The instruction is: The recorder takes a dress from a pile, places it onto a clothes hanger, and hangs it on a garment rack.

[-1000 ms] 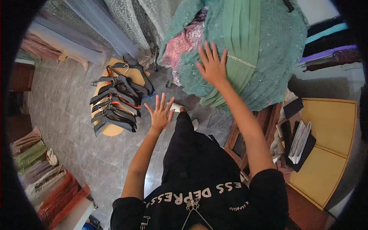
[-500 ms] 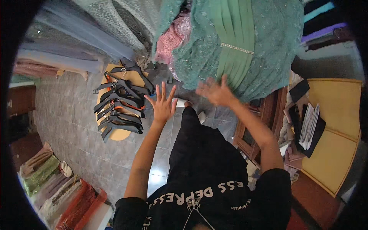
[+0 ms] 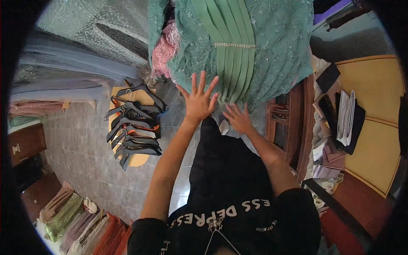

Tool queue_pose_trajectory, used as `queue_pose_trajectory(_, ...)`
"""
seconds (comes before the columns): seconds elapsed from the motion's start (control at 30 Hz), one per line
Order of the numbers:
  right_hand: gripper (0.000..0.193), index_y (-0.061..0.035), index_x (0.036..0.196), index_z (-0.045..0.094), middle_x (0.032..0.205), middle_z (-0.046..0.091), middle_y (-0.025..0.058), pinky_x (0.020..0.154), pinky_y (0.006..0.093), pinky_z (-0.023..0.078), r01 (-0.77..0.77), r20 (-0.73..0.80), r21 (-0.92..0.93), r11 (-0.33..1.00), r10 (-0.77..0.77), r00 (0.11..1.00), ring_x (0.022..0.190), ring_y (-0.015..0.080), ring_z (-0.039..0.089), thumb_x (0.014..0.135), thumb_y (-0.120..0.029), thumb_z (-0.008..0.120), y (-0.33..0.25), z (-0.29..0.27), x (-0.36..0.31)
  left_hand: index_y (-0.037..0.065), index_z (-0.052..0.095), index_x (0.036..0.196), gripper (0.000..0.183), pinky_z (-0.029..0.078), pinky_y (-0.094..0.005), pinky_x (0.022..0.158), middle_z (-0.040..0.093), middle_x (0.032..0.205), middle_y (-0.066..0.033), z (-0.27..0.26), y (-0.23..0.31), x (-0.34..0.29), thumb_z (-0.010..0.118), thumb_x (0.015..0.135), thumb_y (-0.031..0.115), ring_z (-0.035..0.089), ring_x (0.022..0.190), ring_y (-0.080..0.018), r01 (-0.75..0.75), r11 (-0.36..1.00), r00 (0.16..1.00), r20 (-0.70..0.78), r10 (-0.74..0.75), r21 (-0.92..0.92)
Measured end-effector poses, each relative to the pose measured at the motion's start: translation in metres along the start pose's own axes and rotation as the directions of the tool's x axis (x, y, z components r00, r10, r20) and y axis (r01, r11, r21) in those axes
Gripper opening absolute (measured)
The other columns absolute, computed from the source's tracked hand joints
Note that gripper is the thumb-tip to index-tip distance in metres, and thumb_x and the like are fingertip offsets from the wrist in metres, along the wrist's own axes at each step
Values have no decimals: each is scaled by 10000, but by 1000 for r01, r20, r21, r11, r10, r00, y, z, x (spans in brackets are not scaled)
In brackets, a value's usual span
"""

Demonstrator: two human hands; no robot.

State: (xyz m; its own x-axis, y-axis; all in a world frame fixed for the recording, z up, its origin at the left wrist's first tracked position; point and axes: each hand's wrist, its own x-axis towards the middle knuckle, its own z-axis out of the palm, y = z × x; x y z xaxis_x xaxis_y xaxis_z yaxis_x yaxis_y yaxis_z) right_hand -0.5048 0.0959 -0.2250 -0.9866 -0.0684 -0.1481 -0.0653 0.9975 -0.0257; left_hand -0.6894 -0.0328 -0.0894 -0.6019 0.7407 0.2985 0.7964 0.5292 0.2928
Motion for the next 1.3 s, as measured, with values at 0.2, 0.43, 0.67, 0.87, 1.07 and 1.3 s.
queue_pose_trajectory(0.2,567,-290,1330,357,1455,180,-9,901,757,35,-8,-178,77,997,22,984,1330,307,164,796,-271,549,8,-30,-19,348,355,1323,512,-68,-699,933,224,1442,-49,10,15,28,497,832,388,176,1332,-293,-61,998,998,-8,61,1)
queue_pose_trajectory(0.43,510,-254,1351,348,1457,185,58,879,713,-137,-303,-774,184,935,328,541,1329,389,98,863,-307,487,94,-164,58,390,318,1331,619,1,-695,946,207,1448,-65,34,0,5,570,770,320,263,1303,-244,9,988,999,37,-14,155)
queue_pose_trajectory(0.67,463,-283,1344,348,1455,180,79,920,719,-10,-392,-529,193,899,432,730,1318,355,173,893,-325,440,74,-66,19,363,293,1352,633,-62,-698,937,176,1454,-98,38,8,7,557,777,361,188,1330,-286,-62,982,998,24,59,181)
queue_pose_trajectory(0.87,496,-270,1342,346,1471,110,42,933,721,9,-362,65,220,906,357,932,1350,302,64,870,-305,495,0,14,-96,305,319,1358,628,-88,-697,918,127,1453,-171,13,22,39,533,795,481,122,1330,-377,-193,964,974,-85,212,184)
queue_pose_trajectory(1.07,553,-274,1365,302,1463,141,76,911,731,-14,-386,-339,284,878,469,816,1340,339,99,857,-358,502,22,-35,-31,328,249,1380,1001,-48,-741,883,130,1470,-78,-8,48,126,640,530,682,121,1342,-331,-178,977,974,-121,192,121)
queue_pose_trajectory(1.3,549,-277,1361,314,1444,202,91,907,726,-24,-513,-614,465,722,680,400,1312,359,180,856,-402,491,74,-88,44,324,219,1390,1144,25,-772,846,123,1474,-56,3,41,135,622,410,755,137,1341,-328,-205,956,962,-139,237,211)
